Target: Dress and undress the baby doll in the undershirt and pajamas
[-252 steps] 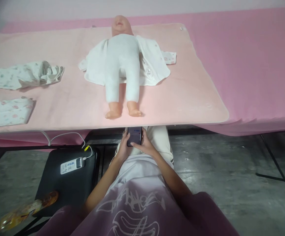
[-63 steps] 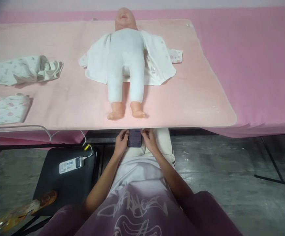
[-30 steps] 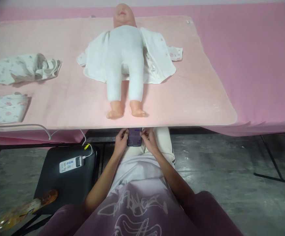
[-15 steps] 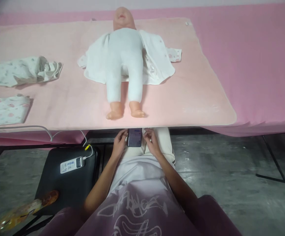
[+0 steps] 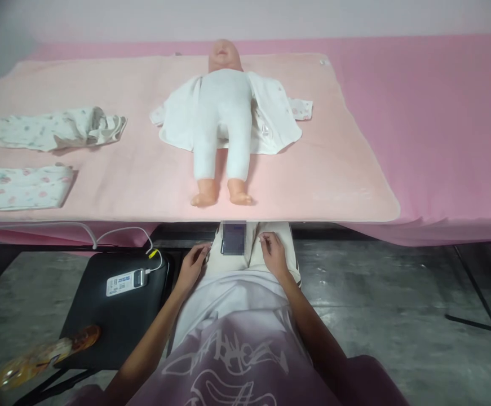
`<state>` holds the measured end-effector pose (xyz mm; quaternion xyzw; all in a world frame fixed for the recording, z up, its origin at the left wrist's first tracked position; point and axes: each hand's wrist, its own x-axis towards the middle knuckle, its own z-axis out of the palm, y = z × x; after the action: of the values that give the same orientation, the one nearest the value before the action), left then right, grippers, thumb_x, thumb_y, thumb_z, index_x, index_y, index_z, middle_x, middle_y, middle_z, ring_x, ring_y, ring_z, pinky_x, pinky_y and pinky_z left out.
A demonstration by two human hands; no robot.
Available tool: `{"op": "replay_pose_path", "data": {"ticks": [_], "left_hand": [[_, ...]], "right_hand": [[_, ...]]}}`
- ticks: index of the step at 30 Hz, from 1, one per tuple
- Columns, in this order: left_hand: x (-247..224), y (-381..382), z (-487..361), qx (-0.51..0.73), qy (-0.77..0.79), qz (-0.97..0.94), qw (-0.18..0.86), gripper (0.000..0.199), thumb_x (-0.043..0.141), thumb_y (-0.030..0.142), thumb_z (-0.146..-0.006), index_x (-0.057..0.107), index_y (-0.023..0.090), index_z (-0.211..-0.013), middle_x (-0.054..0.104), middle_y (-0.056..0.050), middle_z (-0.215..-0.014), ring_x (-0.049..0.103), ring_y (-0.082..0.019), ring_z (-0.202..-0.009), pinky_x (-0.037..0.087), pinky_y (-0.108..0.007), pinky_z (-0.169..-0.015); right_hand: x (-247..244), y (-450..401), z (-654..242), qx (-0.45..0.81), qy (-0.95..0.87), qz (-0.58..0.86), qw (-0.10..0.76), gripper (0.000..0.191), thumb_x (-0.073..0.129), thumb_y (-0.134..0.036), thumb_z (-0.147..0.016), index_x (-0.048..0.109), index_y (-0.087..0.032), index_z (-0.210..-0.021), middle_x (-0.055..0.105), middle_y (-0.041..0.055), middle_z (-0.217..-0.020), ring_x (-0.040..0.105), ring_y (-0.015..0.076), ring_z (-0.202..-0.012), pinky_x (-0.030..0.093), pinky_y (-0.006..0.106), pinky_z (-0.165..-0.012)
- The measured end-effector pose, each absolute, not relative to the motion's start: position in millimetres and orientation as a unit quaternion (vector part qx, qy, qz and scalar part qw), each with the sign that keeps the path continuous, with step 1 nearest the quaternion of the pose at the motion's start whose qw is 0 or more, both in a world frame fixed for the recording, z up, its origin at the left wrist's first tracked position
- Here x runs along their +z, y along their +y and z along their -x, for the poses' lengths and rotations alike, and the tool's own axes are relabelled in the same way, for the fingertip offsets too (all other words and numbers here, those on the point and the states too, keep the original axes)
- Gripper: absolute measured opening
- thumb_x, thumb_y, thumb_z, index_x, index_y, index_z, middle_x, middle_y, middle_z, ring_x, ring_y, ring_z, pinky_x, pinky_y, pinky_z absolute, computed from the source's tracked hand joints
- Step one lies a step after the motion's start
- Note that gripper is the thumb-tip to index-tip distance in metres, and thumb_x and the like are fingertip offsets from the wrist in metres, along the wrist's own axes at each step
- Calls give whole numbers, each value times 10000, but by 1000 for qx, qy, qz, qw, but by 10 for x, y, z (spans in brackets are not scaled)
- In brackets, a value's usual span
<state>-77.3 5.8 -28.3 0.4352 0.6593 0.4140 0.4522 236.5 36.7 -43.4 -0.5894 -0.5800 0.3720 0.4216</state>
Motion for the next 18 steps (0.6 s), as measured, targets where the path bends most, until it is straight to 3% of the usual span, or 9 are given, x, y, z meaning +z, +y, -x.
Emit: {"op": "replay_pose_path", "data": {"ticks": [10, 18], "left_hand": [[-209, 55, 655, 418, 662, -455, 424, 491, 752, 665, -974, 848, 217, -1152, 832, -121, -1189, 729, -228, -932, 570, -309, -806], [-122, 139, 433, 422, 650, -500, 387, 428, 647, 594, -1071, 812, 221, -1204, 790, -96, -1223, 660, -211, -929, 518, -325, -849]], "right_hand": [[-437, 379, -2315, 356, -596, 577, 430, 345, 582, -560, -1142, 738, -259, -1081, 779, 99, -1053, 712, 279, -960, 577, 431, -900], [-460, 362, -2334, 363, -597, 587, 410, 337, 541, -536, -1146, 694, -246, -1067, 775, 73, -992, 712, 260, -931, 555, 398, -921]]}}
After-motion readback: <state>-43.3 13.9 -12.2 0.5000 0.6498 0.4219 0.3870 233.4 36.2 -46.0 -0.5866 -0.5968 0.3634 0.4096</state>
